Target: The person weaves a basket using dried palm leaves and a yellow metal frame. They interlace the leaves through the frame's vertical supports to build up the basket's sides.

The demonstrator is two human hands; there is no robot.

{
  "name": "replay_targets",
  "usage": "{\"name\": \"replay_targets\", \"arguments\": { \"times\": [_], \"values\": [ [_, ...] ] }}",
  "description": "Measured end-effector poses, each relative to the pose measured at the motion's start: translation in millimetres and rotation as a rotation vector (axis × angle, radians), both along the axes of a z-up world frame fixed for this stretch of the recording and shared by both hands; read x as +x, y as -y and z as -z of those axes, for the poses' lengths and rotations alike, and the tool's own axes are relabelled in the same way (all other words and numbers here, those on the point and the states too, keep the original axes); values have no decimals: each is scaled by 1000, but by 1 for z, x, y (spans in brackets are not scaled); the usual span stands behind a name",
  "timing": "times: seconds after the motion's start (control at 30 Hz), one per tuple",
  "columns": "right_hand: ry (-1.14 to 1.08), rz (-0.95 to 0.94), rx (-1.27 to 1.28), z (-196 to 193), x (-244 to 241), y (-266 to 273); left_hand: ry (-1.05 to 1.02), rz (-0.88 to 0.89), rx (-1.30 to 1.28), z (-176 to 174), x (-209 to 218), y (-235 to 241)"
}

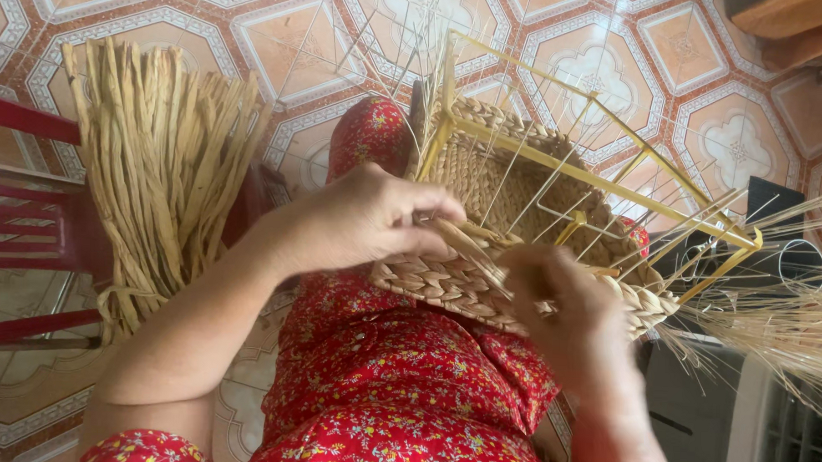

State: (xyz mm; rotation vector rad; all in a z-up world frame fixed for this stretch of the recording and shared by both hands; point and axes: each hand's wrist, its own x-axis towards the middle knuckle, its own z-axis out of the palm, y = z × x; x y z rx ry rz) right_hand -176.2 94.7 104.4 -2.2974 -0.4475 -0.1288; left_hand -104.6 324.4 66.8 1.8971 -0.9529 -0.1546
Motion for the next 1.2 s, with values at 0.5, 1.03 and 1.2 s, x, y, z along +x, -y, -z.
{"name": "replay_targets", "arguments": {
  "times": [0.5, 1.03, 1.2],
  "values": [
    [442, -3, 40, 52, 40, -20, 460, -151, -190, 42, -14, 8],
    [436, 80, -434, 6, 6, 25, 218, -97, 69, 5, -3, 24],
    [303, 80, -498, 15, 0, 34, 47, -222, -70, 20, -9, 18]
  ]
}}
